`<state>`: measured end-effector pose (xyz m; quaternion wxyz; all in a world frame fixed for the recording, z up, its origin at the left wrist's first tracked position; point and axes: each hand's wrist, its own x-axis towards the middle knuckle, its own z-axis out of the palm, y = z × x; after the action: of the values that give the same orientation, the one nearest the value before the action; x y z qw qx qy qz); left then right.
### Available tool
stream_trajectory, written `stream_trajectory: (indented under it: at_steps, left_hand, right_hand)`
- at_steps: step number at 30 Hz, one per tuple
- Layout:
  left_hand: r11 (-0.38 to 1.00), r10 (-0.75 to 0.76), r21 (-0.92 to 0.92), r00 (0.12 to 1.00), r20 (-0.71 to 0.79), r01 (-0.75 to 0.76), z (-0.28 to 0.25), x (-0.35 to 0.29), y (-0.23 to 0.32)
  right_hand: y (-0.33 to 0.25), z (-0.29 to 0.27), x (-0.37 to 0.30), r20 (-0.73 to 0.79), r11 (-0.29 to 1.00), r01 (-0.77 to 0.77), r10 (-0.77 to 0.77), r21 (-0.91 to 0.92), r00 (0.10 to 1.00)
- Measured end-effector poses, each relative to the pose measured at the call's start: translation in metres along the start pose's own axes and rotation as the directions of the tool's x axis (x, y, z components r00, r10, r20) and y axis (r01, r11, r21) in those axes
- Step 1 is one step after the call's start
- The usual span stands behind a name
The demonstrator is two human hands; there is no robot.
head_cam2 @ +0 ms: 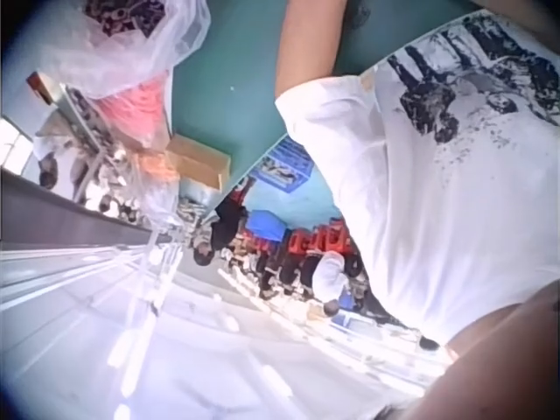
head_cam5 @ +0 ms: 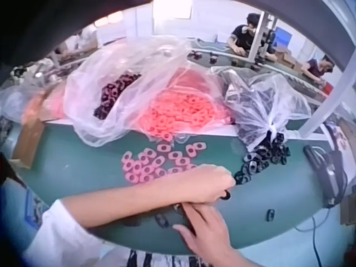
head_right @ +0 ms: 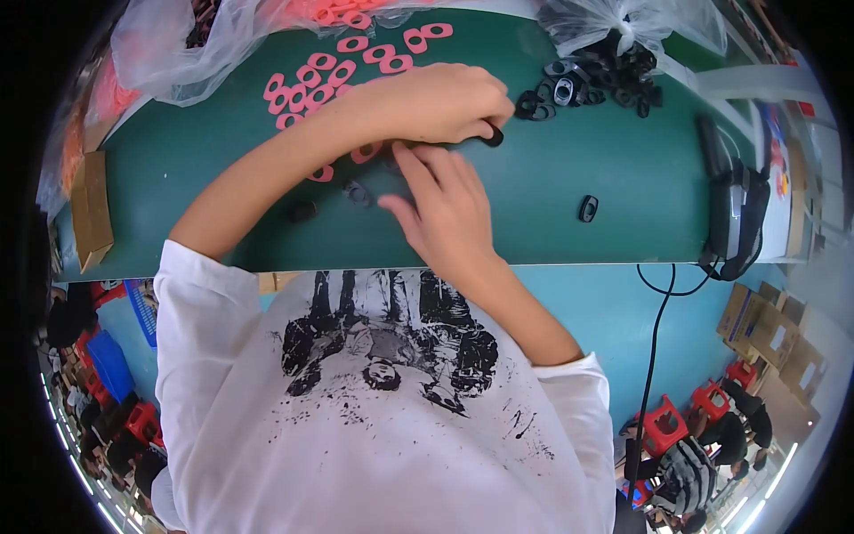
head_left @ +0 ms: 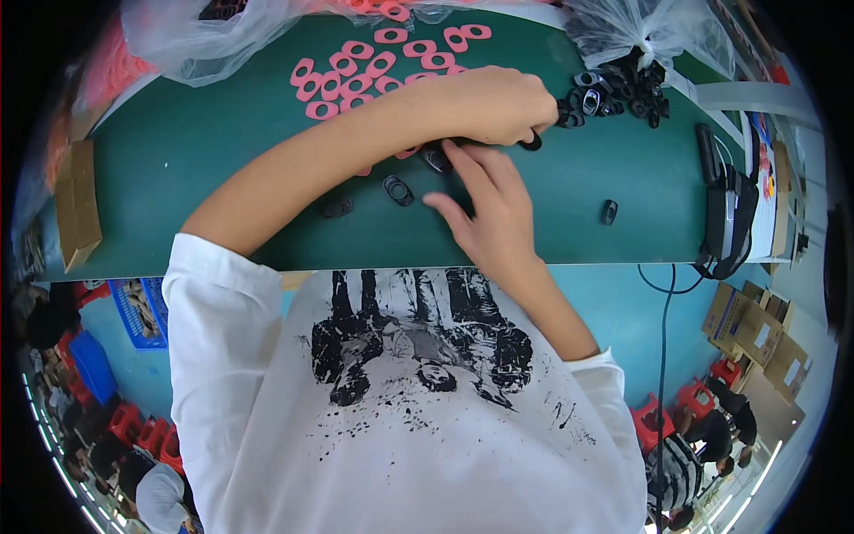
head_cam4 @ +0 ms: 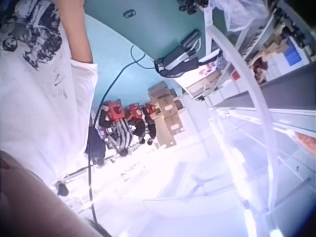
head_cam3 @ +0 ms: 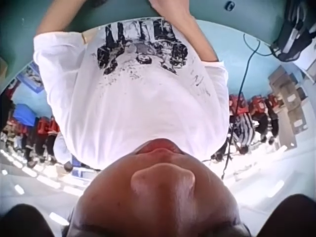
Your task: The person assembles small black and pink plastic components by hand on a workbench.
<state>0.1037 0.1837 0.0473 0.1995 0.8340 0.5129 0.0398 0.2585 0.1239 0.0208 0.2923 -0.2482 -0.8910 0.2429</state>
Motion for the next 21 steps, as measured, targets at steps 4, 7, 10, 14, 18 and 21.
stream_trajectory:
  at_steps: [4, 7, 10, 14, 18, 21]
  left_hand:
    - [0.917, -0.13, -0.399, 0.95, -0.284, 0.006, 0.002, -0.041, -0.018]
    - [0.816, -0.341, -0.557, 0.908, -0.244, 0.157, -0.007, -0.081, -0.015]
    - [0.743, -0.478, -0.622, 0.847, -0.231, 0.25, -0.012, -0.108, -0.013]
    - [0.724, -0.602, -0.603, 0.732, -0.318, 0.333, -0.002, -0.133, -0.005]
    - [0.699, -0.627, -0.636, 0.709, -0.324, 0.327, 0.004, -0.14, 0.004]
    - [0.652, -0.653, -0.683, 0.702, -0.284, 0.329, 0.004, -0.139, 0.011]
  right_hand:
    - [0.017, -0.065, -0.032, -0.157, 0.961, -0.244, 0.222, -0.133, 0.962]
    - [0.054, -0.095, -0.057, -0.365, 0.883, -0.413, 0.318, -0.222, 0.875]
    - [0.076, -0.096, -0.065, -0.32, 0.788, -0.495, 0.392, -0.367, 0.862]
    - [0.073, -0.069, -0.041, -0.18, 0.921, -0.277, 0.234, -0.273, 0.955]
    - [0.064, -0.047, -0.013, -0.035, 0.987, -0.064, 0.059, -0.15, 0.998]
    - [0.062, -0.041, 0.005, 0.043, 0.996, 0.075, -0.073, -0.048, 0.996]
